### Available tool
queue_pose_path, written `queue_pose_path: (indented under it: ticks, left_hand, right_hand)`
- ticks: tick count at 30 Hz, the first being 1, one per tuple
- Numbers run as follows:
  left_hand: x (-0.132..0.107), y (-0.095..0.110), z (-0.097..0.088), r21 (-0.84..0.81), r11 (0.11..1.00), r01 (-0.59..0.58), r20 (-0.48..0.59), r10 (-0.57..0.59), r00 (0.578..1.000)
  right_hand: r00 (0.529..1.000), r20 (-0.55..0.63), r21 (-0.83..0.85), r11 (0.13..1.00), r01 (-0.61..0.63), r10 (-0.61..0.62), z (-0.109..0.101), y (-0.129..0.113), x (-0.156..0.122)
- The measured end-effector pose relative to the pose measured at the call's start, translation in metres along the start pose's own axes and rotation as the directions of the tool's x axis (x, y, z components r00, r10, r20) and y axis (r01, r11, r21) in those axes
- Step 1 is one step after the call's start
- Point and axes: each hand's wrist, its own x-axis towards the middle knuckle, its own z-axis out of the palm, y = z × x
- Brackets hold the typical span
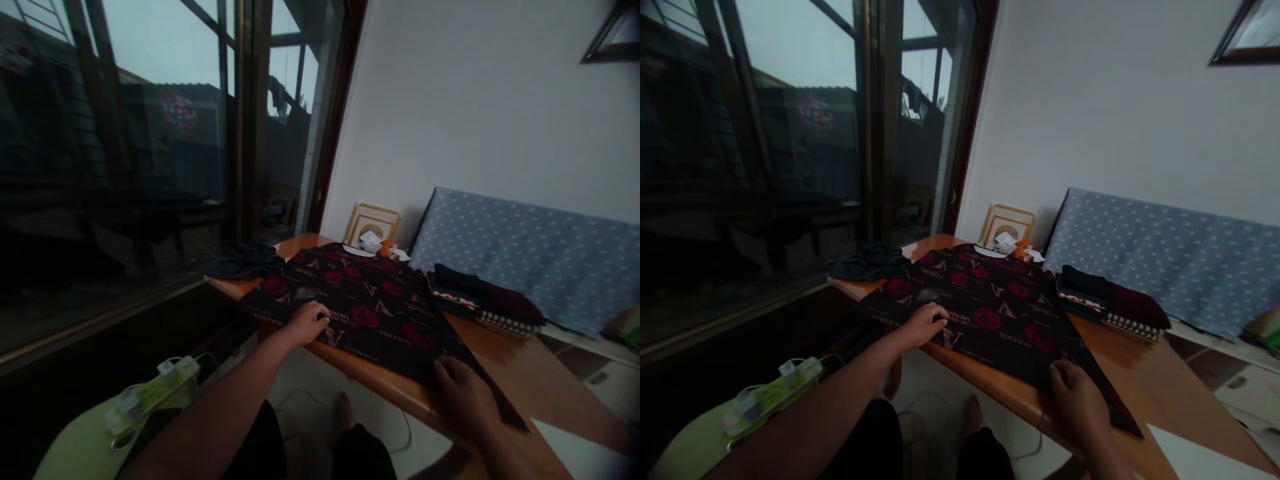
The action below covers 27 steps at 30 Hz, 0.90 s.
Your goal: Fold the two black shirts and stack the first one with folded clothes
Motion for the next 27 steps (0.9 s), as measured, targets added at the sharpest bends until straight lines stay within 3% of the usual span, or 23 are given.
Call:
queue_pose_path:
  ticks: [3, 6, 9, 17, 20, 23, 27]
  left_hand:
    - [0.004, -0.028, -0.026, 0.205, 0.974, 0.095, 0.007, -0.099, 0.995]
    - [0.008, -0.052, -0.051, 0.273, 0.943, 0.188, -0.021, -0.189, 0.982]
    - [0.010, -0.062, -0.064, 0.317, 0.917, 0.242, -0.056, -0.236, 0.970]
    - [0.009, -0.054, -0.072, 0.368, 0.911, 0.183, 0.023, -0.206, 0.978]
    - [0.000, -0.046, -0.077, 0.326, 0.939, 0.110, 0.060, -0.137, 0.989]
    - [-0.018, -0.035, -0.080, 0.256, 0.967, -0.011, 0.169, -0.034, 0.985]
    - [-0.039, -0.019, -0.080, 0.244, 0.968, -0.061, 0.250, -0.002, 0.968]
  right_hand:
    - [0.999, 0.047, -0.067, 0.998, 0.008, -0.005, 0.006, -0.007, -0.002]
    - [0.998, 0.056, -0.113, 0.994, 0.004, 0.003, 0.007, -0.008, -0.002]
    - [0.997, 0.077, -0.116, 0.993, 0.003, 0.006, 0.008, -0.008, 0.000]
    - [0.998, 0.060, -0.088, 0.996, -0.012, 0.017, 0.012, -0.007, 0.004]
    - [0.999, 0.045, -0.074, 0.997, -0.011, 0.014, 0.012, -0.011, 0.001]
    - [0.999, 0.033, -0.012, 1.000, 0.021, -0.020, 0.011, -0.033, -0.005]
    - [0.984, 0.048, 0.180, 0.970, 0.163, -0.174, 0.014, -0.088, -0.013]
